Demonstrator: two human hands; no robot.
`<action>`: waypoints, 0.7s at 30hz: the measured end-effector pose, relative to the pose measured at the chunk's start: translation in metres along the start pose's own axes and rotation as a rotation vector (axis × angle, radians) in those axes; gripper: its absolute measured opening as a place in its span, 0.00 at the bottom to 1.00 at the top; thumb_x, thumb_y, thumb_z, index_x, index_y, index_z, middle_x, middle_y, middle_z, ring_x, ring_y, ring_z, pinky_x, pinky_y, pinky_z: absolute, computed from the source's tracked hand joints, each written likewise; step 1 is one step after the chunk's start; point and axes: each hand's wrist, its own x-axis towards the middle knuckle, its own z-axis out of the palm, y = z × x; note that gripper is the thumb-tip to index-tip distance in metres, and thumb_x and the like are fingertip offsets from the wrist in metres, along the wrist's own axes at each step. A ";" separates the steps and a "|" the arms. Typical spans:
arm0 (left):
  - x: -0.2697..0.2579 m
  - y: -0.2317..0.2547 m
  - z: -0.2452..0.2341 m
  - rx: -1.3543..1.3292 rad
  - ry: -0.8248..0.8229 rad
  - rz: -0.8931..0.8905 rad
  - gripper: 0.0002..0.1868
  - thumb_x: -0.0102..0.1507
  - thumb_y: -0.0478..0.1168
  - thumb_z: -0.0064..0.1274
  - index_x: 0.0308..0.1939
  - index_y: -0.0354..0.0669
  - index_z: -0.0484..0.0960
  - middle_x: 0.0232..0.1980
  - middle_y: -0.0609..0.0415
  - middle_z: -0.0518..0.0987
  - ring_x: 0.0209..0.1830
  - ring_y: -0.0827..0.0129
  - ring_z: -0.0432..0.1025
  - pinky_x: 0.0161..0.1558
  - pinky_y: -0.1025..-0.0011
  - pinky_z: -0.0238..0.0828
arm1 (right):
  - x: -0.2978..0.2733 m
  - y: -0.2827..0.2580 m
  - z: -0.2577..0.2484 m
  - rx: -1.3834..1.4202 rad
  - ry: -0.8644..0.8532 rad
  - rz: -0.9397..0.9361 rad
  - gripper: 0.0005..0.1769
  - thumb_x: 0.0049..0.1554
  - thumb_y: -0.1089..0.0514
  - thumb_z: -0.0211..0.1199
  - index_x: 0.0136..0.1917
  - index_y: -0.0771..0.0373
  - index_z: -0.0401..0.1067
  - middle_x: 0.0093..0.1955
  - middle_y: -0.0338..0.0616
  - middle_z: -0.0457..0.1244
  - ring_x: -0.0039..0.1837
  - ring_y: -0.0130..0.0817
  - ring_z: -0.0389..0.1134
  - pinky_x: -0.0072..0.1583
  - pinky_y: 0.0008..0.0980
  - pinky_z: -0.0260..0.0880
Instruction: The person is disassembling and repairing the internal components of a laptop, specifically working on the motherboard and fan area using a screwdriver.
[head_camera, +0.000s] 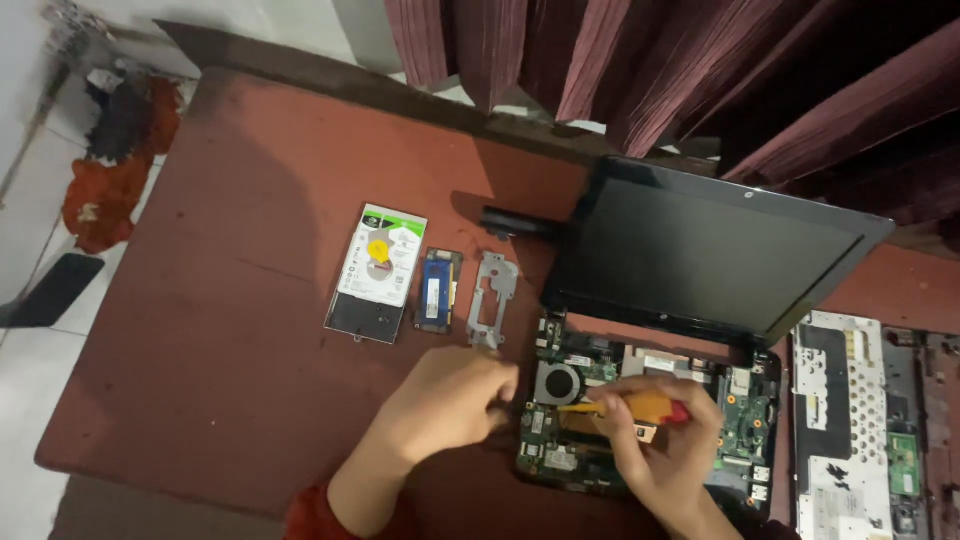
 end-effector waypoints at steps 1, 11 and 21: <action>0.003 0.001 0.005 0.047 -0.028 0.019 0.10 0.58 0.40 0.59 0.41 0.46 0.79 0.40 0.57 0.81 0.38 0.63 0.76 0.41 0.62 0.74 | -0.001 0.001 0.001 -0.018 0.024 0.001 0.21 0.57 0.65 0.58 0.59 0.60 0.51 0.38 0.51 0.68 0.40 0.34 0.75 0.42 0.27 0.73; 0.016 -0.002 0.022 0.185 -0.019 0.080 0.06 0.60 0.39 0.56 0.35 0.42 0.77 0.33 0.54 0.78 0.29 0.60 0.74 0.27 0.61 0.72 | 0.003 0.004 0.000 0.040 0.042 0.043 0.22 0.58 0.63 0.57 0.61 0.57 0.51 0.40 0.51 0.67 0.39 0.35 0.75 0.41 0.28 0.75; 0.020 -0.004 0.027 0.231 -0.022 0.096 0.11 0.59 0.44 0.60 0.38 0.41 0.80 0.36 0.52 0.78 0.30 0.58 0.75 0.29 0.59 0.74 | 0.002 0.009 -0.005 0.020 0.021 0.010 0.24 0.58 0.66 0.56 0.62 0.58 0.48 0.40 0.52 0.67 0.41 0.36 0.75 0.44 0.27 0.73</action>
